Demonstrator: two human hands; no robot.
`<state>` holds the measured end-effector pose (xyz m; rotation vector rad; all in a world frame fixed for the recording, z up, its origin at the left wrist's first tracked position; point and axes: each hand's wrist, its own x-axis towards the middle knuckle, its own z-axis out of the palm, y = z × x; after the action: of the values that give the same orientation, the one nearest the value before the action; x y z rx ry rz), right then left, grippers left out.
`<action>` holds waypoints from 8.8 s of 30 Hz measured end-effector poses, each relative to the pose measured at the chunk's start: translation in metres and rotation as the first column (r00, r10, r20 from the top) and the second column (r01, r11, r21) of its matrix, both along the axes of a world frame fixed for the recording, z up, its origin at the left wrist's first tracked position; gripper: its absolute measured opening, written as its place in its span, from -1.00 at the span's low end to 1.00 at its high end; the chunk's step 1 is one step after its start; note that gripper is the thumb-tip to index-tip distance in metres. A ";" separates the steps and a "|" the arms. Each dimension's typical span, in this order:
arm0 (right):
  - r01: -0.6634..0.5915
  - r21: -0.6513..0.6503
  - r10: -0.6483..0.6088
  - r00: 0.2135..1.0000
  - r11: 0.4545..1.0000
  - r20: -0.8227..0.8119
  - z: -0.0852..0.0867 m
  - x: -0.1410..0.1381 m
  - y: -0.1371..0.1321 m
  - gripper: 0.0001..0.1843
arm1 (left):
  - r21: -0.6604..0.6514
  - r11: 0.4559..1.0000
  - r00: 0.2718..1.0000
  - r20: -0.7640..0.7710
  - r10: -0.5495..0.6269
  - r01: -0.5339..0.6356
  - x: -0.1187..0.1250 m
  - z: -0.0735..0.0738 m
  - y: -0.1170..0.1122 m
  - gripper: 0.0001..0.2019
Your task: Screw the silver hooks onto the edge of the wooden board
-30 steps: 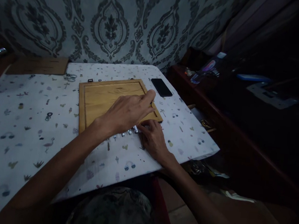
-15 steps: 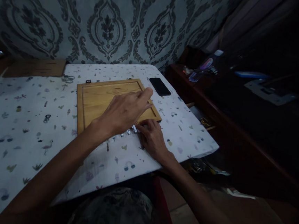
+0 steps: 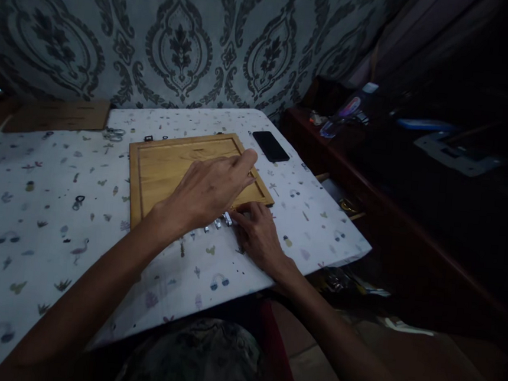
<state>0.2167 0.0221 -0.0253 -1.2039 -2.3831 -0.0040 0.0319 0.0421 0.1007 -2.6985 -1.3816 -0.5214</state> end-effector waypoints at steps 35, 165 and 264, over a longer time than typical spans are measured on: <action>0.002 0.007 -0.002 1.000 1.000 0.006 0.000 -0.001 0.001 -0.60 | -0.022 1.000 0.994 -0.106 -0.003 0.000 -0.002 0.007 0.001 -0.77; 0.009 -0.003 -0.009 1.000 1.000 -0.009 -0.002 0.000 0.001 -0.57 | -0.158 0.987 0.999 -0.051 -0.013 0.005 -0.013 0.008 0.000 -0.84; -0.019 0.014 0.020 0.999 1.000 -0.028 -0.001 0.001 0.001 -0.60 | -0.026 0.999 1.000 -0.015 -0.026 0.026 -0.005 0.002 -0.007 -0.87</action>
<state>0.2175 0.0236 -0.0267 -1.1667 -2.3667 0.0029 0.0269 0.0351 0.1030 -2.7389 -1.3605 -0.4869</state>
